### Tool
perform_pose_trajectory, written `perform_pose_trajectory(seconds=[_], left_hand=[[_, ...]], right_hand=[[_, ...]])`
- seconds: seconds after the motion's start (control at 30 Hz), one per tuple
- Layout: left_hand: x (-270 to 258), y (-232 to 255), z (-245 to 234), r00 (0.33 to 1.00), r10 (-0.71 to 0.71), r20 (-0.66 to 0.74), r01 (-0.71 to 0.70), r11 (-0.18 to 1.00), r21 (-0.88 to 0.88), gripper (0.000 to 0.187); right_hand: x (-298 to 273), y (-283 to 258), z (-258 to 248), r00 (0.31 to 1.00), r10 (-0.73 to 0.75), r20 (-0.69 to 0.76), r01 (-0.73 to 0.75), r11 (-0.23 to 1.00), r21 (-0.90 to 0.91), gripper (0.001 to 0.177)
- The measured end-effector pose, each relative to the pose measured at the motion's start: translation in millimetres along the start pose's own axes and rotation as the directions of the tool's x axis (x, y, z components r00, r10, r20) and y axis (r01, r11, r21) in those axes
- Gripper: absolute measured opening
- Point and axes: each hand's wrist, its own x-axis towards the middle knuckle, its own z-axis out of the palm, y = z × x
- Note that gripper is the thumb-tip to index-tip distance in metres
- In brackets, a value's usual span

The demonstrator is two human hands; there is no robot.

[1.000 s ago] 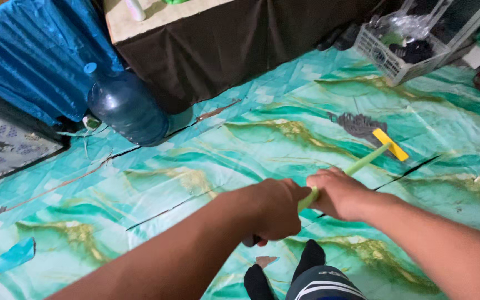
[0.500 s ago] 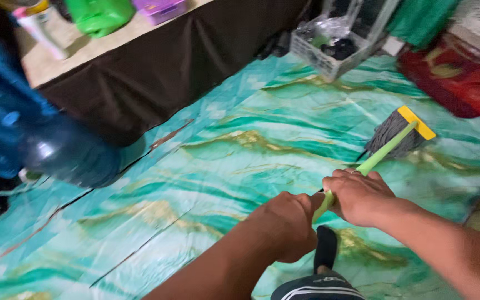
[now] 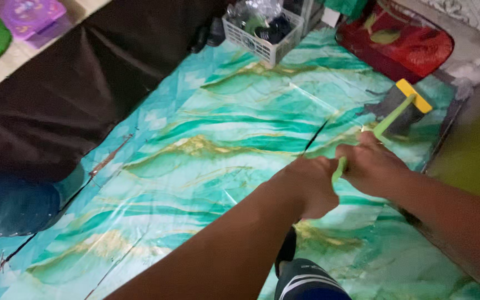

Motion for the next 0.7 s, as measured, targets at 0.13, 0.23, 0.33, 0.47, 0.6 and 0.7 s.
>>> perform_pose_trajectory(seconds=[0.13,0.23,0.33,0.47,0.6,0.7], left_hand=[[36,13,9,0.992,-0.043,0.116,0.044,0.999,-0.01,0.065],[47,11,21,0.998,-0.038,0.058,0.045,0.989,-0.138,0.078],[43,17,27,0.98,-0.177,0.094,0.197,0.94,-0.279,0.082],[35,27,16,0.956,-0.286,0.066,0.286,0.857,-0.429,0.075],[22,30,11,0.935,-0.352,0.046,0.311,0.749,-0.586,0.069],[13,27,12,0.895,-0.438,0.082,0.36,0.603,-0.712,0.066]], right_hand=[[19,26,14,0.996,0.078,-0.044,-0.07,0.984,0.163,0.043],[25,35,-3,0.744,0.402,0.534,-0.526,-0.14,0.839,0.03],[24,32,-9,0.752,0.25,0.61,-0.563,-0.238,0.792,0.022],[37,25,-3,0.795,0.278,0.539,-0.549,-0.046,0.834,0.021],[49,17,-2,0.817,0.224,0.532,-0.538,-0.039,0.842,0.018],[63,-3,-13,0.818,0.254,0.516,-0.55,0.085,0.831,0.015]])
